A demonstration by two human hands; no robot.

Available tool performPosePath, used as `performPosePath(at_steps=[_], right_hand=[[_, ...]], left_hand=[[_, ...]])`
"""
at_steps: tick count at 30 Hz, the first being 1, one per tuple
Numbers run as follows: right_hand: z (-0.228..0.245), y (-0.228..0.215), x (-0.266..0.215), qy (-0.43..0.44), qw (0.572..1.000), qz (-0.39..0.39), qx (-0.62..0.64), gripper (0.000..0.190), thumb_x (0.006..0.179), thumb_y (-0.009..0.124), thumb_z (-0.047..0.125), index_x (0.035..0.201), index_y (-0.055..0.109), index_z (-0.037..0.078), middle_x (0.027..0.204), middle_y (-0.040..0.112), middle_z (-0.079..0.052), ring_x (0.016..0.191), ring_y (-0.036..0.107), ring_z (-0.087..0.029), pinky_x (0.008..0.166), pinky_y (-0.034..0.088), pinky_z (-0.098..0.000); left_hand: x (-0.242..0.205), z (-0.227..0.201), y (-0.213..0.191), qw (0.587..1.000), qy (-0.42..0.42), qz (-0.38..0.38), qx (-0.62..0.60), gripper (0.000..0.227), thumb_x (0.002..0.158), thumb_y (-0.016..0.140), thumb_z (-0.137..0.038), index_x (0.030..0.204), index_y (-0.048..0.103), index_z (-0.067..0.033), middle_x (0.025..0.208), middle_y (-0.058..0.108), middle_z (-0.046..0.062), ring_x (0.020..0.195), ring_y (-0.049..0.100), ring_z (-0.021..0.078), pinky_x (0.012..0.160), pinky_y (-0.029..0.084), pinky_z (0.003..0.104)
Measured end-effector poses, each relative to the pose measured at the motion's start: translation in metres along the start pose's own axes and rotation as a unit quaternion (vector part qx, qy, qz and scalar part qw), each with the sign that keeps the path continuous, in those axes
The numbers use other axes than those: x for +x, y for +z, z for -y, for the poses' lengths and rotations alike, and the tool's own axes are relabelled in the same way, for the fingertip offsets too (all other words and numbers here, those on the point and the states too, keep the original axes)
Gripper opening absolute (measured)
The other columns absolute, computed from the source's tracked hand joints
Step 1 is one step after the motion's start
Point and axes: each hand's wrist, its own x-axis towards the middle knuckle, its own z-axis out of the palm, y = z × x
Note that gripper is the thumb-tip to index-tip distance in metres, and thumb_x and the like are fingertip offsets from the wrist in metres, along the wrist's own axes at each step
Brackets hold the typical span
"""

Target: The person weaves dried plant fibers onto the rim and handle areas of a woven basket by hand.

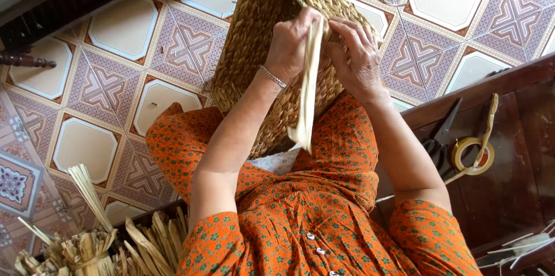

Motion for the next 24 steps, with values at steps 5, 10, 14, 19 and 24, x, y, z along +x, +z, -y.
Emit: performPosePath(at_steps=[5, 10, 14, 19, 24], right_hand=[[-0.009, 0.007, 0.003, 0.029, 0.999, -0.013, 0.038, 0.026, 0.100, 0.076, 0.006, 0.124, 0.065, 0.003, 0.132, 0.067, -0.015, 0.127, 0.063, -0.029, 0.111, 0.050, -0.0426], [-0.010, 0.019, 0.008, 0.009, 0.997, -0.041, 0.059, 0.037, 0.095, 0.086, 0.008, 0.122, 0.062, 0.002, 0.127, 0.066, -0.015, 0.122, 0.063, -0.028, 0.107, 0.052, -0.0423], [-0.016, 0.025, 0.005, 0.039, 0.994, -0.039, 0.094, 0.034, 0.093, 0.081, 0.001, 0.120, 0.060, 0.002, 0.125, 0.064, -0.014, 0.120, 0.063, -0.027, 0.105, 0.057, -0.0421], [-0.025, 0.041, 0.005, 0.064, 0.992, -0.066, 0.092, 0.031, 0.089, 0.073, -0.005, 0.115, 0.059, 0.003, 0.117, 0.061, -0.013, 0.110, 0.065, -0.022, 0.093, 0.064, -0.0362], [-0.028, 0.048, 0.000, 0.049, 0.990, -0.073, 0.111, 0.030, 0.095, 0.071, -0.006, 0.120, 0.057, 0.003, 0.119, 0.059, -0.013, 0.109, 0.065, -0.018, 0.089, 0.062, -0.0332]], left_hand=[[-0.004, 0.011, -0.002, 0.968, -0.241, -0.025, -0.070, 0.039, 0.117, 0.052, -0.029, 0.087, 0.069, -0.0117, 0.056, 0.061, 0.006, 0.039, 0.052, 0.0147, 0.036, 0.040, 0.027], [0.008, 0.021, -0.061, 0.931, -0.170, -0.211, -0.246, 0.013, 0.104, 0.070, -0.016, 0.103, 0.067, -0.0034, 0.084, 0.073, 0.007, 0.070, 0.072, 0.0155, 0.063, 0.066, 0.029], [0.019, 0.022, -0.087, 0.942, -0.070, -0.254, -0.209, 0.053, 0.095, 0.074, -0.010, 0.135, 0.041, -0.0045, 0.081, 0.073, 0.009, 0.066, 0.070, 0.0163, 0.059, 0.064, 0.027], [0.022, 0.017, -0.102, 0.980, 0.022, -0.172, 0.098, 0.055, 0.101, 0.073, -0.006, 0.142, 0.039, -0.0159, 0.103, 0.072, 0.005, 0.090, 0.072, 0.0158, 0.078, 0.066, 0.028], [0.009, 0.035, -0.115, 0.904, 0.024, -0.121, 0.408, 0.043, 0.087, 0.082, -0.018, 0.126, 0.063, -0.0100, 0.121, 0.064, 0.007, 0.117, 0.058, 0.0260, 0.095, 0.056, 0.052]])
